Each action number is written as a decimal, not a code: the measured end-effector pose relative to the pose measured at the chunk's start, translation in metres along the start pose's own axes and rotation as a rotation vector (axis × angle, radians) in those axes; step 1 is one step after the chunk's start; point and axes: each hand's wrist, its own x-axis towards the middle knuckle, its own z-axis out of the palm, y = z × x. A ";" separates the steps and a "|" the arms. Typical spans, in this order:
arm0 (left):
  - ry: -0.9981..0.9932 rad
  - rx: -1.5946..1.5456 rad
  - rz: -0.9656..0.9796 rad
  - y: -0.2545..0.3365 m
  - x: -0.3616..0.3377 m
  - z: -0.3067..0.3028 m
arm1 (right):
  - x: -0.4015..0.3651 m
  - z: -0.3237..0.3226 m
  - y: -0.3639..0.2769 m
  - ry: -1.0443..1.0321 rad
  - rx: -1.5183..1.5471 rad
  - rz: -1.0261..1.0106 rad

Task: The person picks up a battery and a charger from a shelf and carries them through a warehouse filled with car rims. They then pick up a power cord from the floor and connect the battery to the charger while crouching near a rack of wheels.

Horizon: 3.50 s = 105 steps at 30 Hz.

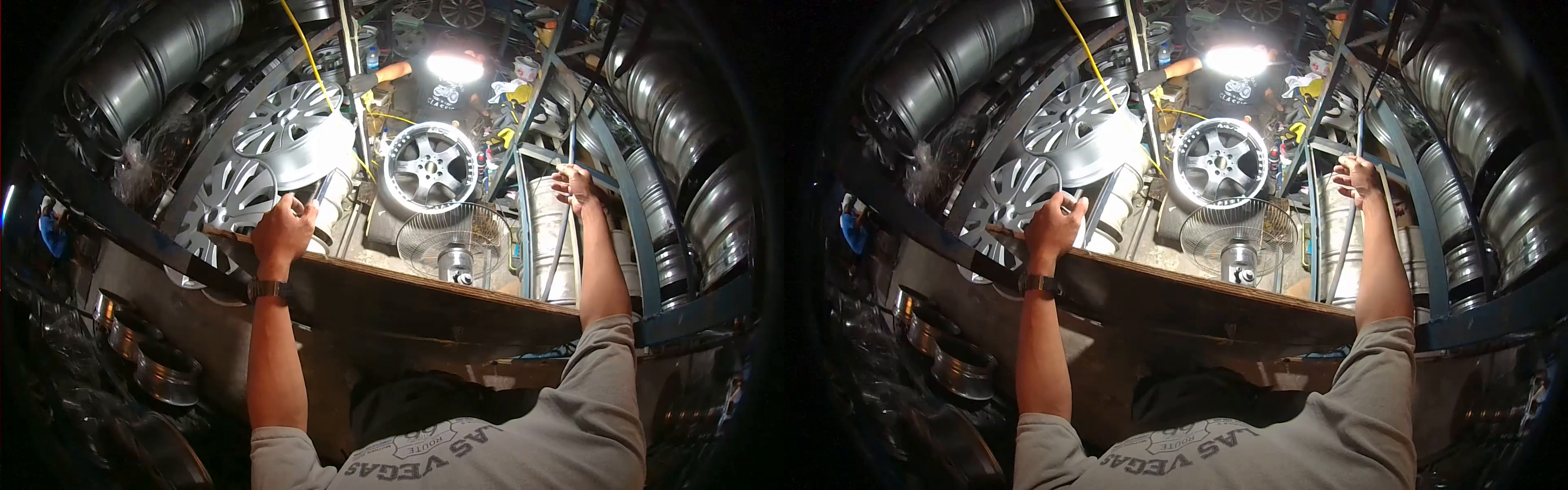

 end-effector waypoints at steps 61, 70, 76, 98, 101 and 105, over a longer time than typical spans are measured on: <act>0.032 0.030 0.018 0.003 -0.001 -0.003 | 0.002 0.009 0.005 0.065 0.005 -0.035; 0.022 0.027 0.020 0.001 -0.001 -0.002 | 0.000 0.010 0.004 0.050 -0.003 -0.042; 0.021 0.027 0.013 0.001 -0.002 -0.003 | 0.000 0.012 0.004 0.047 -0.005 -0.028; 0.020 0.020 0.019 0.000 0.000 -0.002 | 0.001 0.012 0.004 0.055 -0.002 -0.023; 0.022 0.023 0.022 0.000 0.000 -0.001 | 0.001 0.012 0.005 0.049 -0.006 -0.022; 0.023 0.039 0.022 0.000 0.000 -0.001 | 0.003 0.011 0.006 0.053 -0.008 -0.020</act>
